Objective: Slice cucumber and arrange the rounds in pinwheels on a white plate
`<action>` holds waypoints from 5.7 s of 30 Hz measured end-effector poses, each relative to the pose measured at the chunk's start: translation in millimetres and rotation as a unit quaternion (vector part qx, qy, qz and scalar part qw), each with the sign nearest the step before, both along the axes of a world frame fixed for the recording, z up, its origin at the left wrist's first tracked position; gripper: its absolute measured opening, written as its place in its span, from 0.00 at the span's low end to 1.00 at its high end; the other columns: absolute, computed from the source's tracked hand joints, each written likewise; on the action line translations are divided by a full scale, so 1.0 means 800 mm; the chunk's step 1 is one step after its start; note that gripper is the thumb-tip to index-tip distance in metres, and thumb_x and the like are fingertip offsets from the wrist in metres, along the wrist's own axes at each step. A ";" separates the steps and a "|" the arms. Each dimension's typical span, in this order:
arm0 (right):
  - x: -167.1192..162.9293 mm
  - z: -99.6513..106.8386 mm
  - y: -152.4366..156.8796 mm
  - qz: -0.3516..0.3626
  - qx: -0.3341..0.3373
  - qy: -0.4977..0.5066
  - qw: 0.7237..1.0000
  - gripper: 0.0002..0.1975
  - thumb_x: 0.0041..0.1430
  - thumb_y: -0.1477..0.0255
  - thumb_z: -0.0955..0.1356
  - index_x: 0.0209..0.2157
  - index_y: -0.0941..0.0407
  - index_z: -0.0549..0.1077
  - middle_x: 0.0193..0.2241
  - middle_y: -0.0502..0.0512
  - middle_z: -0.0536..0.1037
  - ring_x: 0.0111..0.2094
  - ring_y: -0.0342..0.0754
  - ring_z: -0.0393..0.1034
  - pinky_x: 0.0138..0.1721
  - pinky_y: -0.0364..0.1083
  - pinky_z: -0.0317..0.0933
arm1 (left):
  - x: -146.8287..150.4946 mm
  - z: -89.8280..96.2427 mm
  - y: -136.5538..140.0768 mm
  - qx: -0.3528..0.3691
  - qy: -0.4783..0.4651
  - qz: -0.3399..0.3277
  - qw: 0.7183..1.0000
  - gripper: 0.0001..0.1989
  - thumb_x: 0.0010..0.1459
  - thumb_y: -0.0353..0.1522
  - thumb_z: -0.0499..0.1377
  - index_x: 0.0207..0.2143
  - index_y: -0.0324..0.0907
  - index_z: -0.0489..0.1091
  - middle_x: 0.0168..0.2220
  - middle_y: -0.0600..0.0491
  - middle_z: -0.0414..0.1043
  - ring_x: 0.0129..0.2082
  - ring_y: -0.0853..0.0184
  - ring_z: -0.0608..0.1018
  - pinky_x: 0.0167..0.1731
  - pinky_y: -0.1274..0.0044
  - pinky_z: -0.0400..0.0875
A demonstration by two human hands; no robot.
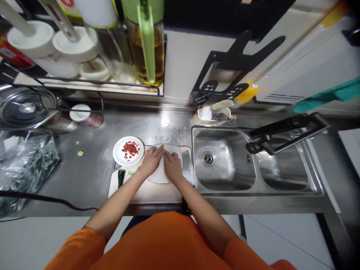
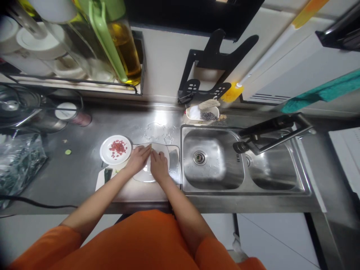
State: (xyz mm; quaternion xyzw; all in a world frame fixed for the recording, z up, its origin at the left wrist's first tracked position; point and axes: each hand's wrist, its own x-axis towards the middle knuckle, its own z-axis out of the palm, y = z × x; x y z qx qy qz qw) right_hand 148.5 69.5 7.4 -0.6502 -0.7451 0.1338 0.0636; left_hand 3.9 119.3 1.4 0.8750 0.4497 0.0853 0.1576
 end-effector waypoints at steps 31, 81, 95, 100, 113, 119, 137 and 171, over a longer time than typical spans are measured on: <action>0.012 0.012 -0.027 -0.029 0.048 0.038 0.998 0.19 0.63 0.74 0.58 0.53 0.58 0.69 0.53 0.59 0.69 0.48 0.56 0.54 0.41 0.52 0.59 | -0.067 0.052 -0.049 0.024 -0.137 0.315 0.939 0.14 0.59 0.33 0.50 0.42 0.39 0.71 0.38 0.46 0.74 0.39 0.62 0.73 0.43 0.71 0.66; -0.012 0.053 -0.024 -0.036 -0.066 0.346 0.935 0.12 0.57 0.71 0.66 0.43 0.53 0.75 0.40 0.53 0.77 0.45 0.48 0.65 0.44 0.46 0.59 | -0.053 0.082 -0.072 -0.334 -0.338 0.311 0.823 0.11 0.45 0.38 0.60 0.27 0.40 0.68 0.23 0.57 0.68 0.22 0.74 0.66 0.25 0.81 0.59; 0.025 0.098 -0.006 0.000 -0.067 0.356 0.932 0.05 0.56 0.71 0.67 0.30 0.53 0.76 0.28 0.50 0.76 0.38 0.46 0.67 0.42 0.47 0.58 | -0.008 0.064 -0.059 -0.635 -0.467 0.360 0.499 0.18 0.54 0.42 0.60 0.37 0.34 0.72 0.28 0.46 0.74 0.25 0.71 0.75 0.19 0.83 0.64; 0.033 0.100 -0.002 -0.004 -0.086 0.367 0.926 0.02 0.53 0.72 0.70 0.29 0.54 0.76 0.28 0.50 0.76 0.38 0.46 0.66 0.40 0.45 0.59 | -0.004 0.063 -0.050 -0.643 -0.502 0.318 0.484 0.13 0.50 0.30 0.64 0.40 0.36 0.73 0.31 0.48 0.74 0.24 0.76 0.72 0.22 0.85 0.66; 0.044 0.049 0.081 -0.060 -0.109 0.260 0.957 0.05 0.51 0.73 0.67 0.27 0.54 0.76 0.26 0.48 0.77 0.32 0.44 0.68 0.39 0.43 0.57 | 0.025 0.053 0.004 -0.381 -0.396 0.402 0.732 0.13 0.42 0.35 0.64 0.32 0.39 0.73 0.21 0.55 0.72 0.23 0.71 0.73 0.26 0.80 0.64; 0.042 0.031 0.110 -0.039 -0.119 0.166 0.978 0.07 0.52 0.74 0.65 0.29 0.53 0.76 0.26 0.50 0.77 0.37 0.47 0.66 0.38 0.43 0.55 | 0.036 0.050 0.013 -0.268 -0.270 0.429 0.819 0.10 0.47 0.34 0.58 0.33 0.42 0.74 0.21 0.57 0.73 0.26 0.68 0.75 0.34 0.78 0.66; 0.037 0.041 0.114 -0.018 -0.158 0.063 0.985 0.10 0.57 0.72 0.62 0.33 0.53 0.76 0.32 0.54 0.77 0.43 0.53 0.60 0.39 0.46 0.53 | 0.041 0.033 0.011 -0.213 -0.212 0.403 0.865 0.11 0.49 0.33 0.56 0.35 0.43 0.75 0.24 0.56 0.74 0.27 0.68 0.73 0.32 0.79 0.63; 0.042 0.046 0.099 -0.032 -0.114 0.061 0.991 0.09 0.58 0.71 0.62 0.35 0.53 0.73 0.35 0.56 0.76 0.45 0.54 0.56 0.41 0.49 0.49 | 0.039 0.029 0.006 -0.103 -0.147 0.322 0.929 0.08 0.54 0.32 0.54 0.30 0.41 0.73 0.29 0.51 0.74 0.32 0.65 0.73 0.37 0.76 0.64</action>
